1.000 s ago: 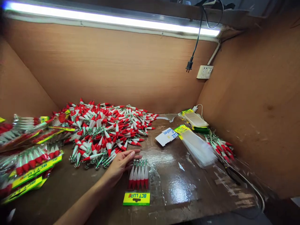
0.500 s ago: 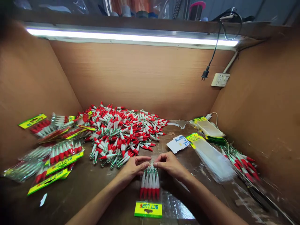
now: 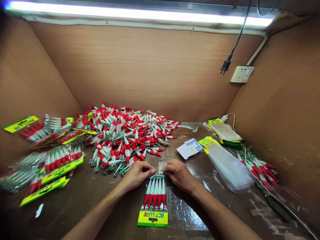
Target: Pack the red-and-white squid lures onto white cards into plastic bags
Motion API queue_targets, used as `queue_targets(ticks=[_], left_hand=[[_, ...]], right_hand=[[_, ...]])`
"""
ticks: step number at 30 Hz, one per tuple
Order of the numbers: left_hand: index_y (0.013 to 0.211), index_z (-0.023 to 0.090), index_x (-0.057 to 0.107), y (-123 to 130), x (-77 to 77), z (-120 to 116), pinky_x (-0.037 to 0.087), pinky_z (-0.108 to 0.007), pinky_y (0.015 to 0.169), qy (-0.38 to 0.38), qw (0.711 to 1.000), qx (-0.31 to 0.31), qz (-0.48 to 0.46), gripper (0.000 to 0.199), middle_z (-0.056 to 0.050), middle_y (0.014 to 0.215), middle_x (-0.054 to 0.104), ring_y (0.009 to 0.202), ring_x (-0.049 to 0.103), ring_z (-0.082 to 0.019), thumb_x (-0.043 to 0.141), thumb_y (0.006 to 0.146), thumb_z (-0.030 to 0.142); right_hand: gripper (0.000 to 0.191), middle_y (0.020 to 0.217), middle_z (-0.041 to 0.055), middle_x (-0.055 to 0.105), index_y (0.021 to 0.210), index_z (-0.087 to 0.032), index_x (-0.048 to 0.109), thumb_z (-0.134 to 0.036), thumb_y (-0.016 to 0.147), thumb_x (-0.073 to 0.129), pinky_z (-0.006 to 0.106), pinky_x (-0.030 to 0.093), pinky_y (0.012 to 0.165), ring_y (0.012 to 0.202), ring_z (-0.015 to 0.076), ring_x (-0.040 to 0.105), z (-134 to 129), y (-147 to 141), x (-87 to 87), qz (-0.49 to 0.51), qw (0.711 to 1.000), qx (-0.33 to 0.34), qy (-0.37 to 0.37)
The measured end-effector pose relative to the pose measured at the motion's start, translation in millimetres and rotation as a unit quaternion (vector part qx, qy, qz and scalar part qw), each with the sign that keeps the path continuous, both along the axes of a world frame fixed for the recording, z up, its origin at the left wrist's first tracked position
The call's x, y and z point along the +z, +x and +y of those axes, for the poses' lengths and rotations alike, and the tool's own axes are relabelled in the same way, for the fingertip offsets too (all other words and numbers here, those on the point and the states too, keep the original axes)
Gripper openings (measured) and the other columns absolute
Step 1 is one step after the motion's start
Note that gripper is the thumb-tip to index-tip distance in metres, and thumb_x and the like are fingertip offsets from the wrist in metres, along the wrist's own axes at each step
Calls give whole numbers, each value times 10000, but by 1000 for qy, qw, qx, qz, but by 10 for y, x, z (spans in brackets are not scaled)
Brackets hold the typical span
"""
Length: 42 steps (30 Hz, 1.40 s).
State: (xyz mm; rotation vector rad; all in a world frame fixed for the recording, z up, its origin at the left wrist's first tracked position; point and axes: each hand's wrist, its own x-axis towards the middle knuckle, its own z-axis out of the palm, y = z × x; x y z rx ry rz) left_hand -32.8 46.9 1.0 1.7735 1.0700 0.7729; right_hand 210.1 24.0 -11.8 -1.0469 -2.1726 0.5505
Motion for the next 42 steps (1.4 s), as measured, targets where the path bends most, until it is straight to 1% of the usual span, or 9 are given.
queue_targets(ticks=[3,8,14,19,27,31,36,39,42], left_hand=[[921,241,829,-28,43,-25,458,-327,901,19,1000,-23,6,196,-71,991,774,963,663,-280,761,795,376],[1297,289,693,-61,-2,-136,458,-366,943,58,995,-54,67,745,-76,1147,738,1041,645,-308,928,595,371],[1147,284,772,-83,-130,-249,475,-370,901,111,988,-36,98,479,-81,1086,749,992,663,-296,885,691,376],[1251,334,719,-114,-164,-305,445,-431,1032,153,977,-92,113,441,-60,1224,743,1207,623,-328,804,820,373],[1593,362,219,-331,-60,-556,229,-523,1215,232,914,-184,279,758,-25,1649,270,1528,220,-345,577,957,566],[1604,391,134,-455,5,-645,202,-547,1225,253,887,-201,329,779,-6,1683,149,1546,138,-342,455,958,684],[1628,301,35,-32,39,-809,317,-572,1177,220,923,-1,315,925,-111,1693,37,1520,240,-367,503,931,690],[1622,301,148,399,-47,-907,286,-730,1117,183,926,25,329,1155,-132,1689,74,1489,210,-505,764,715,662],[1559,285,349,610,-191,-959,304,-706,1127,173,928,44,326,928,-108,1691,100,1491,217,-495,765,732,349]], right_hand=[[192,830,44,674,992,-224,763,-199,989,573,284,447,721,824,190,616,-12,5,-51,-25,999,7,23],[199,823,50,680,995,-217,765,-219,995,566,287,463,717,810,192,622,-44,5,-82,-33,999,-3,38],[222,1075,76,735,1083,-264,774,-237,996,572,327,503,835,966,212,652,-135,37,106,-68,996,34,41],[271,1299,40,706,1193,-334,731,-263,1014,541,368,525,810,953,229,651,-273,101,166,-164,980,65,92],[607,1574,83,443,1566,-236,355,-195,982,520,484,386,1135,1378,287,488,-587,332,116,-283,938,128,155],[586,1600,17,408,1545,-304,382,-224,984,530,496,370,1158,1413,280,447,-696,493,168,-317,924,155,146],[447,1571,48,455,1416,-289,549,-158,998,460,476,476,1065,1315,271,520,-649,622,18,-222,966,24,134],[450,1540,87,480,1426,-276,532,-147,1008,426,500,497,1048,1304,280,522,-544,738,-112,-133,978,-91,132],[415,1482,92,526,1409,-280,538,-187,1016,442,524,491,1060,1304,287,528,-493,895,-223,-83,977,-150,130]])
